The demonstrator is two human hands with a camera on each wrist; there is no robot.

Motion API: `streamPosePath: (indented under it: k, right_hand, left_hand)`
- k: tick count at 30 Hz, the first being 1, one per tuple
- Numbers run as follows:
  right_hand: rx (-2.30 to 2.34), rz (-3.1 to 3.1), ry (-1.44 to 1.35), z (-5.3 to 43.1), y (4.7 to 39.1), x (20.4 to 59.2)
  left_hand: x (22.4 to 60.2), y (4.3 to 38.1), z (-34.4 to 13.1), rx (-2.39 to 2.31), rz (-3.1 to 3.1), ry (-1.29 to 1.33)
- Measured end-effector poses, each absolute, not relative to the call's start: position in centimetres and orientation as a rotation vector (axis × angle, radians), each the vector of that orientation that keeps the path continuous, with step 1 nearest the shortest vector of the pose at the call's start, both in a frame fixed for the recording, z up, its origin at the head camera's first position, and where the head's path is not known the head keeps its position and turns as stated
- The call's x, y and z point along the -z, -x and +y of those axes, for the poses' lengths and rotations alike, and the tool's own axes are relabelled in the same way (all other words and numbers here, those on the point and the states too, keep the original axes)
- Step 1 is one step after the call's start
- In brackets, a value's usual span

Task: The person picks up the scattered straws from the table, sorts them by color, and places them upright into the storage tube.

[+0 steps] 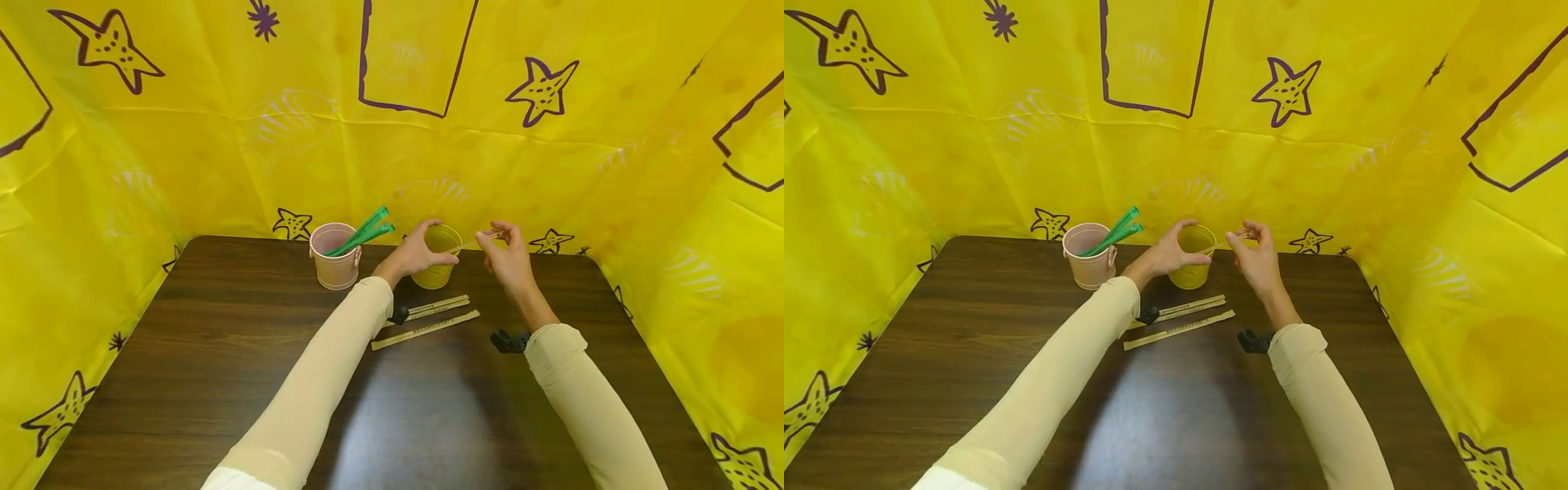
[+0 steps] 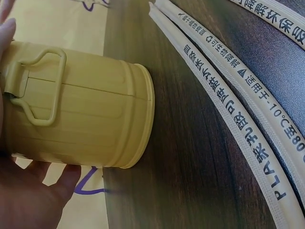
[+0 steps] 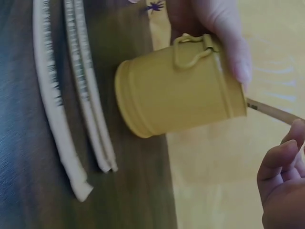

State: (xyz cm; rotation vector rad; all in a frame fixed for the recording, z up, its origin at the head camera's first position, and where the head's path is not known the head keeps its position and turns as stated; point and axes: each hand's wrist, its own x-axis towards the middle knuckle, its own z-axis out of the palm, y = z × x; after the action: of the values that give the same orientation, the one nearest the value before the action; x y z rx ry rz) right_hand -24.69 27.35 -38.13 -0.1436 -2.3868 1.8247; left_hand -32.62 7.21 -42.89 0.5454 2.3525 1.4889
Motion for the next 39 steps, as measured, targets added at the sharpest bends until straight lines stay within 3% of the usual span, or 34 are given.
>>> streamPosePath:
  k: [8,15,26,39]
  right_hand:
    - [-1.549,-2.731,0.04,27.5,22.9,41.2]
    - [-1.157,-2.963,-0.3,25.0,20.9,43.8]
    - [-0.95,-3.003,-0.812,21.7,19.6,46.0]
    - [-0.873,-3.061,-0.909,21.6,19.5,46.5]
  left_hand:
    - [42.2,32.7,6.9,-1.496,2.366,-0.565]
    - [42.1,32.6,6.8,-1.517,2.362,-0.569]
    - [42.6,32.5,7.1,-1.499,2.358,-0.608]
    - [42.6,32.4,6.9,-1.487,2.354,-0.604]
